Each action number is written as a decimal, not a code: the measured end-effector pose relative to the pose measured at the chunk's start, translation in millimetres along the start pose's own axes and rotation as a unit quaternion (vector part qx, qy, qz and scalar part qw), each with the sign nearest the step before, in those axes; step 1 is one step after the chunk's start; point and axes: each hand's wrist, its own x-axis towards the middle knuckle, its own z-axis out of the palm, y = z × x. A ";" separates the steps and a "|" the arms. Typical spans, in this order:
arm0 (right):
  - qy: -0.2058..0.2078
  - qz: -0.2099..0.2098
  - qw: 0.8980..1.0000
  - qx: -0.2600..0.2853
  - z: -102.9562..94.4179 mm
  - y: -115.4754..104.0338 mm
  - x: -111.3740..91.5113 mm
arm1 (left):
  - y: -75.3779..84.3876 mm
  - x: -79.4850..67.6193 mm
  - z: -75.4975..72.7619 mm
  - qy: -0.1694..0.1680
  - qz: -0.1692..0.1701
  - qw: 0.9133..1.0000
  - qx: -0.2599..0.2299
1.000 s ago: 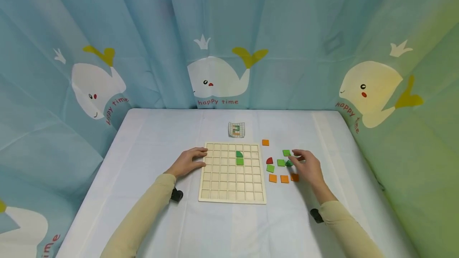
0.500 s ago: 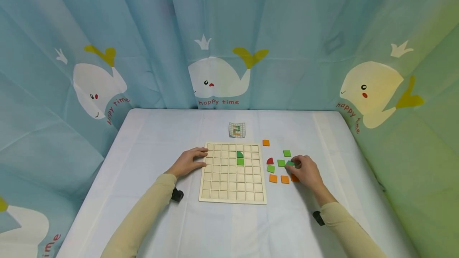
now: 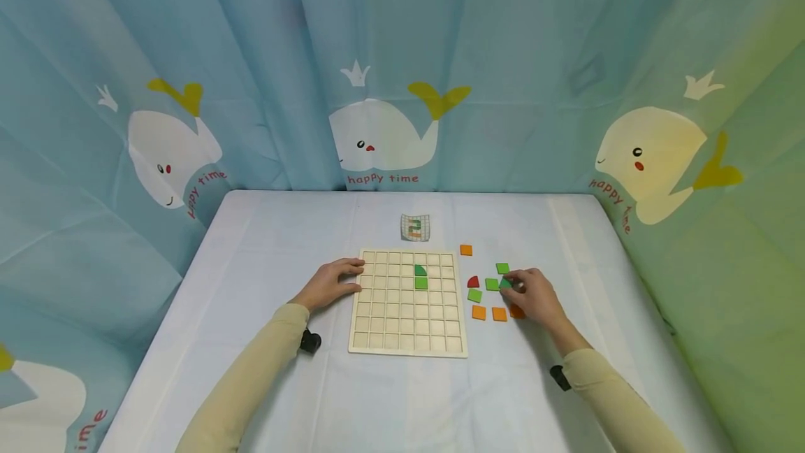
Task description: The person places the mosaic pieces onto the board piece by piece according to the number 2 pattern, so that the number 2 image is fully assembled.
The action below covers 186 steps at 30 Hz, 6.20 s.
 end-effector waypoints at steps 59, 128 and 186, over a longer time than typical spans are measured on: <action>0.027 -0.040 0.998 0.043 -7.5 4.4 11.5 | -1.5 0.3 -0.4 0.008 -0.001 1.000 0.012; -0.058 -0.266 0.959 -0.075 80.5 -113.5 26.4 | -0.5 3.5 -1.5 -0.006 -0.002 1.000 0.011; 0.048 -0.022 0.992 0.117 -21.7 22.6 58.8 | -1.8 2.8 -1.9 -0.005 0.009 1.000 0.010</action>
